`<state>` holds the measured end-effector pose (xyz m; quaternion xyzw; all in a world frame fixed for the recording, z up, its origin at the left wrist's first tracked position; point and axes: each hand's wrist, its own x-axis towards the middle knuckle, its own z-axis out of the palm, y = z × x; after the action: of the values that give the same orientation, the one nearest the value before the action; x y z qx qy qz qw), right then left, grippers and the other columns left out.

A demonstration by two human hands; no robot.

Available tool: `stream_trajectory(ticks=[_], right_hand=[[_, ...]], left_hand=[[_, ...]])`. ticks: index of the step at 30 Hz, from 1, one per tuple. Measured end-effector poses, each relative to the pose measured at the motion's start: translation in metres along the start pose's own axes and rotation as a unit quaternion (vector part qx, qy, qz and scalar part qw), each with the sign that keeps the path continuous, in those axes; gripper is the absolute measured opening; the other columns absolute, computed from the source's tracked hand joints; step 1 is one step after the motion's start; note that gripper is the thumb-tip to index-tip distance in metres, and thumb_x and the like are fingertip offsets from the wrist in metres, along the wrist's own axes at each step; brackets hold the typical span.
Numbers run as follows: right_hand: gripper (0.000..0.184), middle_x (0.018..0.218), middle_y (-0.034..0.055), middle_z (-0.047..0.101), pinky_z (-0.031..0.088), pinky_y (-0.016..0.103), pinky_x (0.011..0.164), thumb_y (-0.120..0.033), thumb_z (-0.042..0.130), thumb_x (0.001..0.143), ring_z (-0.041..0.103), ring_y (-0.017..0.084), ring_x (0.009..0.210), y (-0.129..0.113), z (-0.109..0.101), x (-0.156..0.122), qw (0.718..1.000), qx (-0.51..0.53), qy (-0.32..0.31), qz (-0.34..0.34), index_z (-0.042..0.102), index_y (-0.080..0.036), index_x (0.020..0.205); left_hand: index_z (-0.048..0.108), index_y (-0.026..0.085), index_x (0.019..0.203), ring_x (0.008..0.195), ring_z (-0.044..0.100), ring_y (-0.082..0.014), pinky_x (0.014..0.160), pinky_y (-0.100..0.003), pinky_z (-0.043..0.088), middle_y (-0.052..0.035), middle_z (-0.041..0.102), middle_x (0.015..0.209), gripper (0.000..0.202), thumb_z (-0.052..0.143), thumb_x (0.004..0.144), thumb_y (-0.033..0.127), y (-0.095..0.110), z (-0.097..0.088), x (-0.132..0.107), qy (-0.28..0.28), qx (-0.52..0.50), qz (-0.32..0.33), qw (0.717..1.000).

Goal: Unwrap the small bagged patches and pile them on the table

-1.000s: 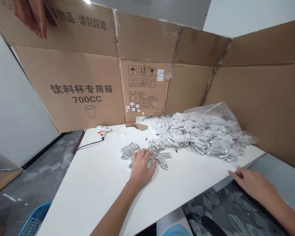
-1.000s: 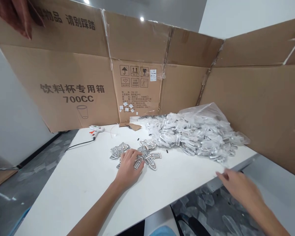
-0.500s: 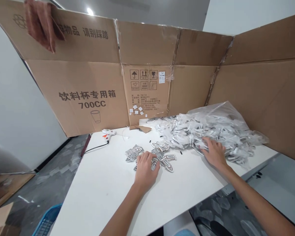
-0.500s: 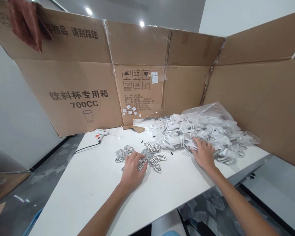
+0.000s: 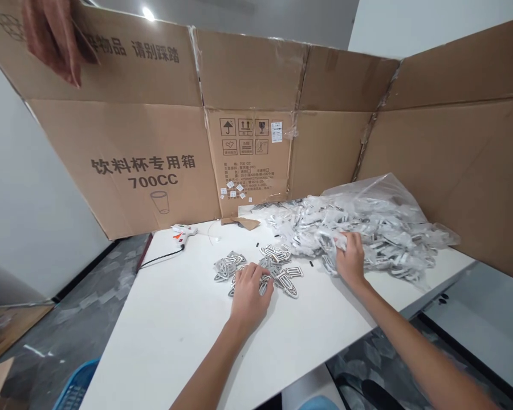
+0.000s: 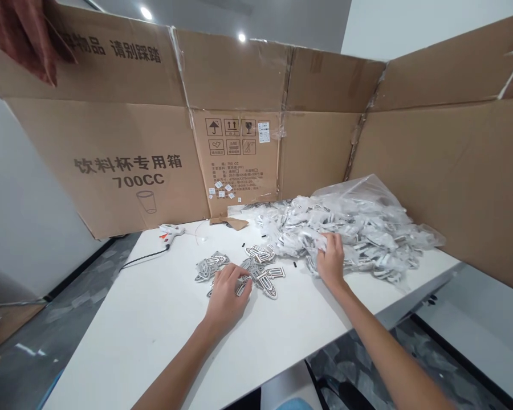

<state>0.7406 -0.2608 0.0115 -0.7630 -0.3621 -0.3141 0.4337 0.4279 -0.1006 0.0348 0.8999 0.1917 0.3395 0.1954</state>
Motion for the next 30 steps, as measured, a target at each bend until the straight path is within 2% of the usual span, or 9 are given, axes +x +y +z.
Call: stream_trajectory(ticks=[3, 8, 14, 18, 20, 22, 25, 27, 30], right_hand=[[0.032, 0.111, 0.0123, 0.061, 0.05, 0.049, 0.102, -0.016, 0.049, 0.088, 0.06, 0.033, 0.113, -0.022, 0.011, 0.004, 0.999, 0.029, -0.008, -0.02, 0.061, -0.022, 0.116], [0.035, 0.124, 0.0124, 0.058, 0.049, 0.047, 0.105, -0.015, 0.05, 0.089, 0.058, 0.031, 0.122, -0.043, 0.021, 0.007, 0.995, 0.079, -0.024, -0.051, 0.061, -0.023, 0.121], [0.019, 0.109, 0.0105, 0.062, 0.049, 0.047, 0.097, -0.017, 0.052, 0.093, 0.058, 0.031, 0.108, -0.073, 0.024, 0.006, 0.989, 0.124, -0.001, -0.079, 0.06, -0.023, 0.109], [0.004, 0.101, 0.0071, 0.064, 0.049, 0.042, 0.092, -0.025, 0.059, 0.096, 0.06, 0.028, 0.099, -0.114, 0.024, 0.001, 0.967, 0.242, -0.044, -0.062, 0.061, -0.024, 0.099], [0.011, 0.095, 0.0043, 0.066, 0.048, 0.038, 0.089, -0.034, 0.062, 0.099, 0.06, 0.024, 0.092, -0.136, 0.029, -0.004, 0.939, 0.323, -0.12, 0.005, 0.063, -0.024, 0.098], [0.023, 0.093, 0.0023, 0.068, 0.048, 0.035, 0.086, -0.045, 0.068, 0.097, 0.061, 0.022, 0.089, -0.153, 0.038, -0.012, 0.878, 0.417, -0.208, 0.105, 0.067, -0.022, 0.099], [0.036, 0.091, 0.0021, 0.071, 0.049, 0.033, 0.082, -0.055, 0.078, 0.087, 0.063, 0.022, 0.088, -0.165, 0.054, -0.026, 0.79, 0.505, -0.273, 0.215, 0.07, -0.02, 0.096], [0.04, 0.086, 0.0019, 0.07, 0.05, 0.032, 0.077, -0.057, 0.081, 0.083, 0.063, 0.021, 0.082, -0.165, 0.061, -0.034, 0.773, 0.514, -0.281, 0.242, 0.07, -0.02, 0.092], [0.043, 0.077, 0.0001, 0.067, 0.049, 0.031, 0.069, -0.061, 0.079, 0.084, 0.06, 0.019, 0.07, -0.159, 0.062, -0.038, 0.772, 0.511, -0.274, 0.262, 0.067, -0.021, 0.087]], left_hand=[[0.064, 0.026, 0.103, 0.096, 0.062, -0.0241, 0.092, -0.045, 0.044, -0.0034, 0.066, 0.103, 0.009, 0.056, 0.101, 0.023, 0.0, 0.0, 0.001, -0.002, -0.004, -0.005, 1.0], [0.064, 0.025, 0.099, 0.096, 0.062, -0.0235, 0.091, -0.044, 0.044, -0.0033, 0.066, 0.101, 0.012, 0.053, 0.103, 0.021, 0.001, -0.001, 0.002, -0.006, -0.01, 0.002, 1.0], [0.063, 0.025, 0.098, 0.096, 0.063, -0.0237, 0.092, -0.044, 0.045, -0.0032, 0.067, 0.1, 0.012, 0.053, 0.103, 0.021, 0.002, 0.0, 0.001, -0.006, -0.012, 0.008, 1.0], [0.059, 0.027, 0.119, 0.101, 0.065, -0.0252, 0.093, -0.045, 0.048, -0.0046, 0.068, 0.107, 0.017, 0.057, 0.102, 0.027, 0.001, 0.001, 0.0, 0.014, -0.032, -0.029, 0.999], [0.05, 0.028, 0.139, 0.106, 0.067, -0.0264, 0.093, -0.044, 0.05, -0.0071, 0.069, 0.117, 0.041, 0.062, 0.1, 0.033, 0.0, 0.001, 0.0, 0.032, -0.055, -0.062, 0.996], [0.042, 0.028, 0.149, 0.111, 0.068, -0.028, 0.092, -0.044, 0.052, -0.0101, 0.068, 0.127, 0.057, 0.065, 0.099, 0.038, -0.001, -0.001, 0.001, 0.036, -0.075, -0.082, 0.993], [0.05, 0.029, 0.141, 0.111, 0.069, -0.0282, 0.093, -0.043, 0.053, -0.0098, 0.07, 0.126, 0.045, 0.064, 0.1, 0.041, -0.001, -0.005, 0.003, 0.023, -0.113, -0.08, 0.99], [0.057, 0.027, 0.129, 0.106, 0.07, -0.0274, 0.09, -0.042, 0.054, -0.0082, 0.071, 0.115, 0.033, 0.063, 0.1, 0.042, 0.001, -0.007, 0.005, 0.032, -0.147, -0.089, 0.985], [0.061, 0.026, 0.116, 0.099, 0.069, -0.0262, 0.085, -0.039, 0.054, -0.0067, 0.07, 0.109, 0.03, 0.069, 0.096, 0.047, 0.004, -0.008, 0.009, 0.073, -0.196, -0.14, 0.968]])
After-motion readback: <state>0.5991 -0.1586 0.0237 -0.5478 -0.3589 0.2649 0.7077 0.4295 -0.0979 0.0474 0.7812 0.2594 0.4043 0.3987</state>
